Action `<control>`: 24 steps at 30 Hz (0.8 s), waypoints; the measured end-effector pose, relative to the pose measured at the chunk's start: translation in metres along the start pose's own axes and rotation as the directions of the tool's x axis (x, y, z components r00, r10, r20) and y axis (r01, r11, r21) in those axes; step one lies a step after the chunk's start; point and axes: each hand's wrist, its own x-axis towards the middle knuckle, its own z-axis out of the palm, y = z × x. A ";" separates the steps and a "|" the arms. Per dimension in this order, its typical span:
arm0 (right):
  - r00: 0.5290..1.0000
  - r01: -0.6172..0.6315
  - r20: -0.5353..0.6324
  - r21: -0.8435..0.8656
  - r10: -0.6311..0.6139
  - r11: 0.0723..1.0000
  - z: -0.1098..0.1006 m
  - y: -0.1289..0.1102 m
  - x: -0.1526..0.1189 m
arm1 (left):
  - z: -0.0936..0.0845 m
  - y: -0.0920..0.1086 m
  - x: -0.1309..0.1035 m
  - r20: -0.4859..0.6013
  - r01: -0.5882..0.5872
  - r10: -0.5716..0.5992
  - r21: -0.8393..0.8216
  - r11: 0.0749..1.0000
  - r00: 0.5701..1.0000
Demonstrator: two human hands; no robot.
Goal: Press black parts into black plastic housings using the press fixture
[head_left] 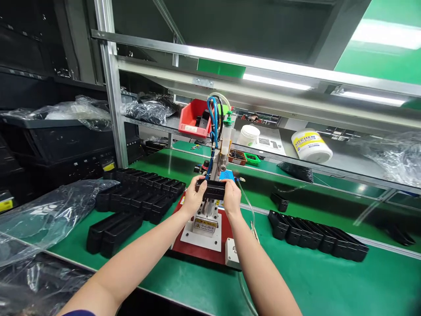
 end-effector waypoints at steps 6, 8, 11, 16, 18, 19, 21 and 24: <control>1.000 -0.011 -0.010 0.048 0.012 0.999 -0.002 -0.015 -0.009 | -0.009 0.020 -0.007 0.025 0.013 -0.014 0.047 0.999 1.000; 1.000 -0.018 -0.011 0.079 0.019 0.997 -0.006 -0.020 -0.021 | -0.017 0.029 -0.017 0.089 0.025 -0.033 0.087 0.996 0.996; 1.000 -0.017 -0.009 0.134 0.019 0.991 -0.014 -0.029 -0.042 | -0.034 0.044 -0.040 0.231 -0.059 0.017 0.176 0.983 0.973; 0.999 -0.033 0.036 0.193 0.026 0.981 -0.021 -0.042 -0.077 | -0.066 0.060 -0.082 0.339 -0.288 0.187 0.279 0.916 0.922; 0.996 -0.059 0.077 0.199 0.045 0.978 -0.018 -0.046 -0.089 | -0.076 0.063 -0.095 0.317 -0.338 0.238 0.313 0.887 0.918; 0.993 -0.077 0.100 0.198 0.058 0.977 -0.015 -0.046 -0.095 | -0.080 0.064 -0.101 0.304 -0.346 0.248 0.331 0.878 0.920; 0.986 -0.118 0.141 0.188 0.093 0.975 -0.010 -0.045 -0.106 | -0.088 0.063 -0.110 0.289 -0.306 0.206 0.363 0.880 0.935; 0.970 -0.190 0.185 0.170 0.158 0.967 -0.007 -0.037 -0.130 | -0.101 0.058 -0.114 0.235 -0.147 0.048 0.425 0.893 0.971</control>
